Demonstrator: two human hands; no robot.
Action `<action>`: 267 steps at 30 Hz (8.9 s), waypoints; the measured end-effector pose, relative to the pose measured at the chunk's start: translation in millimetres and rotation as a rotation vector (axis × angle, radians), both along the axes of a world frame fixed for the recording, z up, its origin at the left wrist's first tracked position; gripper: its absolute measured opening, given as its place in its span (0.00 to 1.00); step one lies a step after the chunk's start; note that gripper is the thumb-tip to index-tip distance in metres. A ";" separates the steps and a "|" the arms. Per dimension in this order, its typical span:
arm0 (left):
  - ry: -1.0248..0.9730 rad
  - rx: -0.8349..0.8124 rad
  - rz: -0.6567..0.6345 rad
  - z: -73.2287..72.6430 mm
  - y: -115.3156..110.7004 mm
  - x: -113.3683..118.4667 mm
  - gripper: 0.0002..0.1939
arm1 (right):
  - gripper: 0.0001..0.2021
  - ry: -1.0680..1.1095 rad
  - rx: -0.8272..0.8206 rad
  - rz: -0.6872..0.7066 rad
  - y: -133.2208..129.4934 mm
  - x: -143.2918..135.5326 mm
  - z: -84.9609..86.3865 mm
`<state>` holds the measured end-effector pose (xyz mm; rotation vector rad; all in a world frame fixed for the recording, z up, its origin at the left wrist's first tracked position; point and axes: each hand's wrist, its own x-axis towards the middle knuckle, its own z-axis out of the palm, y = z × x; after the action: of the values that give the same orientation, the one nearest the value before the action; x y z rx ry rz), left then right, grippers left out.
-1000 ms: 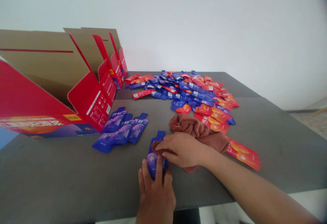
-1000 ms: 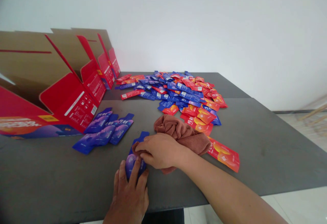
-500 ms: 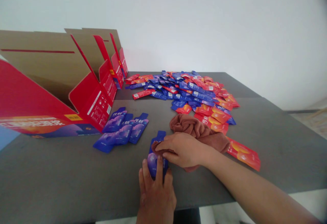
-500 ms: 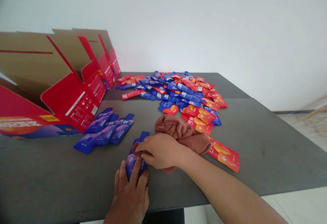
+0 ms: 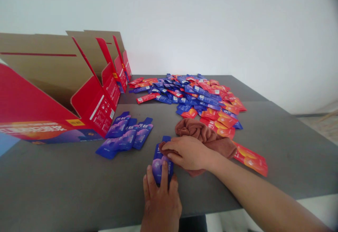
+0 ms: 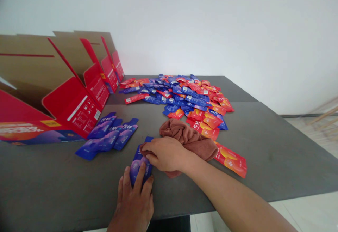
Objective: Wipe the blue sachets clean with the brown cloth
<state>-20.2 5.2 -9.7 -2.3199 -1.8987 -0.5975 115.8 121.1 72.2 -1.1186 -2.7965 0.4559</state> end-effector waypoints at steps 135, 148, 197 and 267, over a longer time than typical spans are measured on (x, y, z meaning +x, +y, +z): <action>-0.011 -0.012 0.018 3.2 0.6 1.0 0.16 | 0.15 -0.014 -0.012 0.013 -0.4 -0.8 2.0; 0.052 0.041 0.007 -4.4 -0.3 0.3 0.16 | 0.16 0.007 -0.039 0.107 -2.9 -0.3 5.4; 0.033 0.015 -0.009 -3.5 -0.3 -1.3 0.18 | 0.15 0.036 -0.065 0.157 -3.0 0.7 6.5; 0.053 0.045 0.007 -4.1 -0.1 0.1 0.16 | 0.15 -0.012 -0.027 0.019 -1.2 -0.8 2.6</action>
<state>-20.2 5.1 -13.8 -2.2775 -1.8508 -0.5663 115.0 119.9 74.8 -1.1053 -2.8220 0.4910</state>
